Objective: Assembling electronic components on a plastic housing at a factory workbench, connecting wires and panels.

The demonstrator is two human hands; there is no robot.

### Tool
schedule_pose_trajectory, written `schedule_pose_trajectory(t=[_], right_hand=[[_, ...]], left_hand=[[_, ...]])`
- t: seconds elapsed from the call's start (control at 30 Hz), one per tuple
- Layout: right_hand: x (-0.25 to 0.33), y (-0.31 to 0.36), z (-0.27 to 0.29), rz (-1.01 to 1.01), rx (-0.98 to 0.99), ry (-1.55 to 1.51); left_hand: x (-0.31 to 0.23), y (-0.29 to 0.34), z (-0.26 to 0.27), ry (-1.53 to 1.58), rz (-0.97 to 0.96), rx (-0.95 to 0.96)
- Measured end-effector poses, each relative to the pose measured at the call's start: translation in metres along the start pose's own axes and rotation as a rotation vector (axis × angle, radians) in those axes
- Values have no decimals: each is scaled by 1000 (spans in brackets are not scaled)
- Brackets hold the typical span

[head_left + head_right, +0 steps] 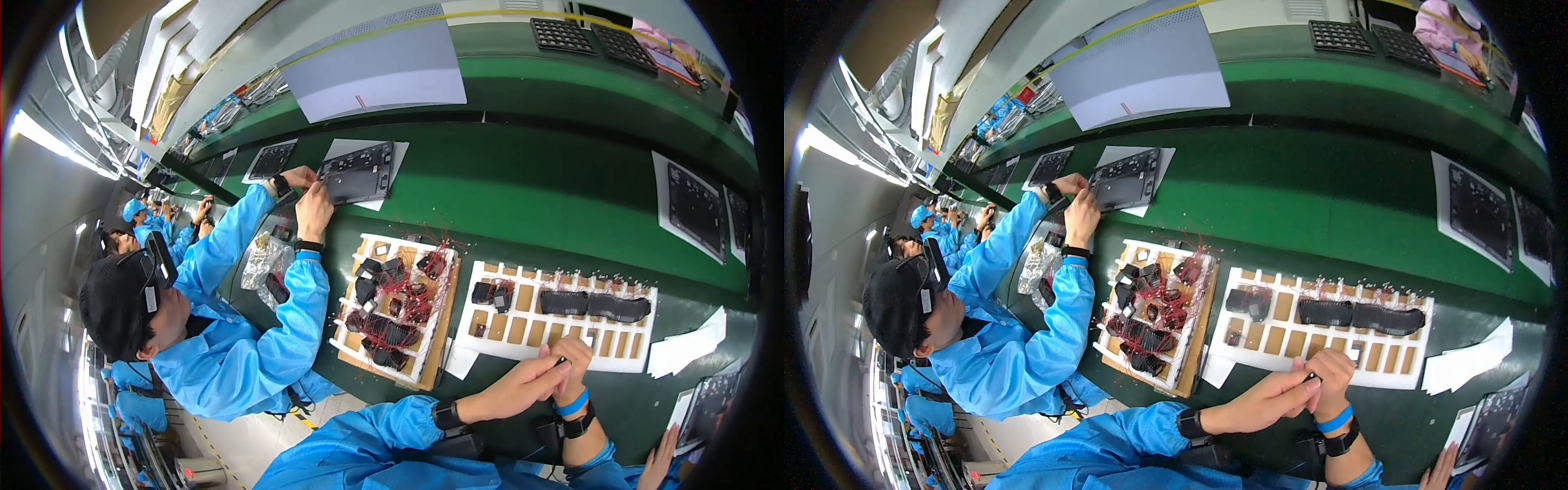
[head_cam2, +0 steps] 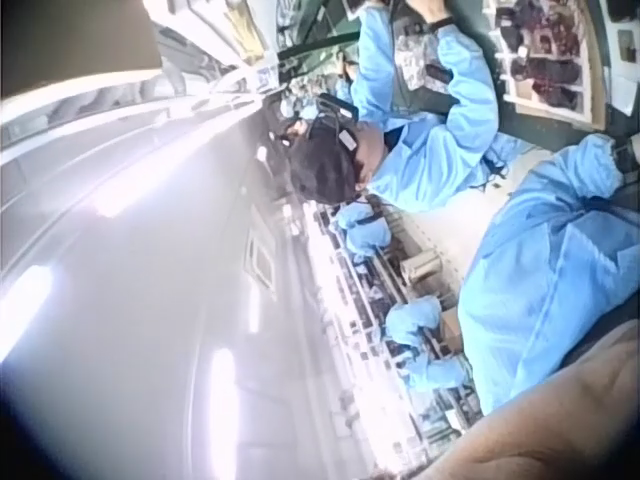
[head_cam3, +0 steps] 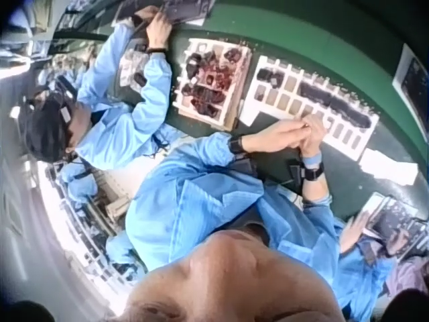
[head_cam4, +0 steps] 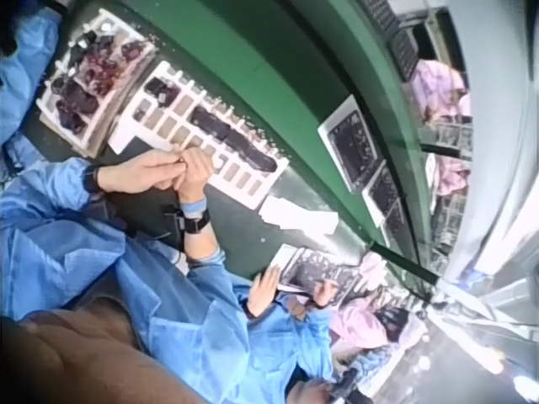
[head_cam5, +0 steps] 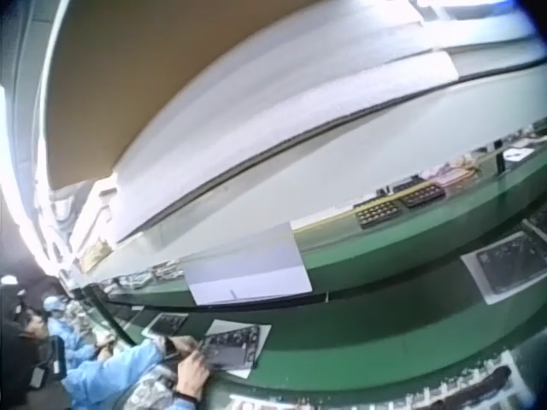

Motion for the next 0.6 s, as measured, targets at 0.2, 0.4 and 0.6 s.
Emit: schedule_pose_trajectory(t=[0.2,0.4,0.6], right_hand=[[2,-24,-14,-90,25,-31],[10,-24,-23,-238,228,-302],[13,-11,-40,-256,16,-624]], left_hand=[[6,11,51,-153,18,-349],[7,11,67,-335,-83,-242],[11,38,37,-313,-87,-216]])
Point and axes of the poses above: each hand's wrist, its own y-axis away from the middle knuckle, its own z-axis out of the back of the hand, x = y × z, the point moved 2 cm from there along -y, towards the middle knuckle, and after that the axes turned 9 degrees about x, right-handed, at the moved point
